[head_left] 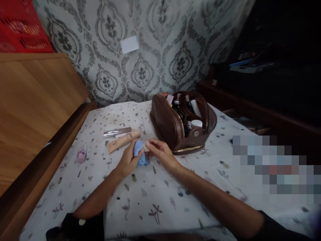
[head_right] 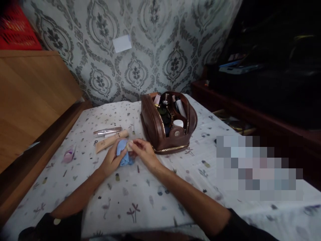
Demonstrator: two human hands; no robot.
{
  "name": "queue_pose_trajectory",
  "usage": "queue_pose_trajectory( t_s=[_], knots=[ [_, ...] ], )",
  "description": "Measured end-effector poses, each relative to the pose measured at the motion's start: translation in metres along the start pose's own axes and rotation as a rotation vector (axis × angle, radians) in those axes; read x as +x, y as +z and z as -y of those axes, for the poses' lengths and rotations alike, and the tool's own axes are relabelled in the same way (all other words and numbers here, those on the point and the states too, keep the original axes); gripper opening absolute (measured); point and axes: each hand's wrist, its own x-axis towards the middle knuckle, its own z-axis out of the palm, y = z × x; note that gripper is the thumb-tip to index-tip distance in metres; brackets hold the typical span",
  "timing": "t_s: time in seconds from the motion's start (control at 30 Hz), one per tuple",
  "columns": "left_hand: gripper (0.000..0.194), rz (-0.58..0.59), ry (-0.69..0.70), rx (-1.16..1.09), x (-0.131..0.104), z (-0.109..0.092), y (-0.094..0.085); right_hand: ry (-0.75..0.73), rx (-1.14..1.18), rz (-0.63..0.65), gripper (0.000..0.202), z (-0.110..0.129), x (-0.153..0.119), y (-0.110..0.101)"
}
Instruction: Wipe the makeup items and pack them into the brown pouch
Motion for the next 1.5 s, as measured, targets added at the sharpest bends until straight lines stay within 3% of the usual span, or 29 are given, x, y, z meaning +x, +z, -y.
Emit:
queue_pose_trajectory(
  t_s=[0.23, 0.43, 0.77, 1.03, 1.3, 1.5],
  knots=[
    [0.036, -0.025, 0.192, 0.195, -0.004, 0.011, 0.003, 0.131, 0.117, -0.002, 0.053, -0.003, -0.001, 0.0],
    [0.041, -0.046, 0.268, 0.269, -0.007, 0.014, 0.0, 0.24, 0.325, 0.122, 0.055, -0.002, -0.002, 0.0],
    [0.037, -0.112, 0.165, 0.101, -0.006, 0.006, -0.004, 0.275, 0.374, 0.193, 0.053, 0.006, -0.007, 0.0],
    [0.044, -0.215, -0.069, 0.065, -0.005, 0.0, -0.004, 0.309, 0.357, 0.179, 0.066, -0.004, -0.002, 0.001],
    [0.036, -0.296, -0.049, 0.12, 0.001, -0.006, -0.006, 0.122, 0.206, 0.159, 0.073, -0.006, 0.002, 0.001],
    [0.032, -0.336, 0.031, 0.138, 0.025, -0.031, -0.012, -0.055, 0.186, 0.127, 0.072, 0.022, -0.003, 0.003]
  ],
)
